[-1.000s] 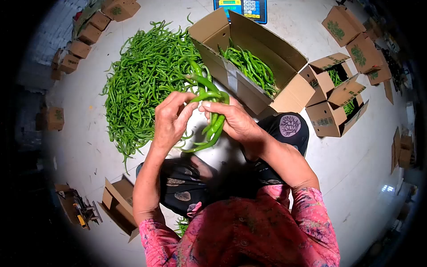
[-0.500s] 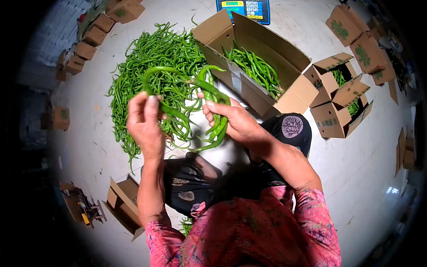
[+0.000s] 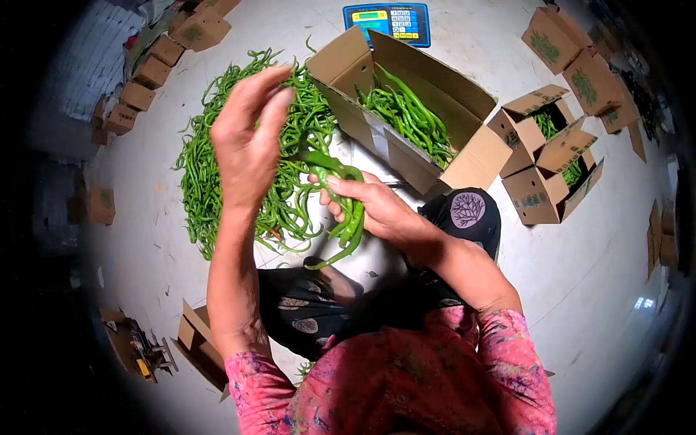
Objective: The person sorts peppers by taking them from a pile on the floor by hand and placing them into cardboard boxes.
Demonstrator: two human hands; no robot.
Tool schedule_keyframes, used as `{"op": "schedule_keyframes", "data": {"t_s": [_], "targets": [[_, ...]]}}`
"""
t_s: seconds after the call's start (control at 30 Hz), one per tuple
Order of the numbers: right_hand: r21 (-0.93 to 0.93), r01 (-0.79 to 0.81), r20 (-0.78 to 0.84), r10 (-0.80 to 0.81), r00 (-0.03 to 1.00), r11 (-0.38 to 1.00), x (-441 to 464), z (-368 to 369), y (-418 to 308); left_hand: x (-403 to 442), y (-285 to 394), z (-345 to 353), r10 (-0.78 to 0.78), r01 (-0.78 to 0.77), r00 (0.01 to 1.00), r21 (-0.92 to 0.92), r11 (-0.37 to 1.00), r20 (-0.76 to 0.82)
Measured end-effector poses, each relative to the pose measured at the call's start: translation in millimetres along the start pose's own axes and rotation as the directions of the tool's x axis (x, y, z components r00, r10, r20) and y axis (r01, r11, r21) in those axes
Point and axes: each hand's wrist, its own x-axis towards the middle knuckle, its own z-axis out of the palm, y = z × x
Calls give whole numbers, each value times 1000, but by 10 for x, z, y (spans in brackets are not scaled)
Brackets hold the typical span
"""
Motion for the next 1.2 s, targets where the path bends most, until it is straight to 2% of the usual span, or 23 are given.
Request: {"op": "schedule_keyframes", "data": {"t_s": [0.03,0.13,0.23,0.27,0.37,0.4,0.47,0.57,0.63,0.7,0.77,0.8,0.87,0.9,0.93,0.97,1.0,1.03,1.1,1.2], "targets": [[41,-5,13,4,1000,999,-27,33,-32,-76,-100,-57,-132,116,989,-205,972,-64],[73,24,38,-27,999,997,-1,-18,0,-382,-391,-292,-335,322,937,-125,938,-103],[131,-15,96,2,995,991,-9,-4,-1,-703,-526,-204,-404,395,912,-112,912,-74],[150,-32,119,14,993,988,-16,0,-5,-795,-524,-100,-400,387,915,-169,907,-50],[86,-11,107,1,994,996,-26,59,30,-869,-321,67,-196,207,975,-103,973,102],[57,3,148,-12,989,998,-25,66,20,-879,-346,60,-124,126,989,-17,992,84],[128,7,88,-18,996,992,-12,64,24,-891,-423,64,28,-39,997,154,987,68],[123,43,-10,-42,999,991,23,-51,30,-900,-476,-61,-9,15,1000,251,968,-25],[140,50,-80,-39,996,989,33,-101,30,-933,-590,-138,-245,244,950,-25,969,-193],[134,48,-97,-35,995,990,40,-111,47,-881,-569,-248,-387,361,876,-140,922,-288],[140,36,-103,-22,994,990,53,-114,74,-783,-507,-286,-286,267,881,-104,958,-377],[149,22,-99,-7,995,989,58,-112,94,-686,-392,-273,-171,177,905,-22,984,-390],[157,2,-93,13,996,988,59,-98,105,-418,-246,-151,-13,-42,896,-115,993,-444],[164,13,-88,1,996,986,75,-115,121,-276,-132,-87,81,-86,913,6,996,-400],[170,23,-84,-9,996,985,109,-149,144,-122,-44,13,169,-178,921,6,984,-352],[177,32,-81,-18,997,984,130,-166,158,-11,44,46,308,-267,939,240,933,-152],[147,23,-176,3,984,989,131,-111,135,25,142,164,292,-269,952,207,941,-87],[166,69,-160,-42,986,984,120,-87,115,40,205,264,279,-272,960,172,947,-18],[143,148,-161,-124,979,979,122,-103,90,-117,227,272,226,-225,974,171,959,14],[127,142,-237,-109,965,982,134,-148,110,-587,156,179,-98,89,982,63,994,164]]}}
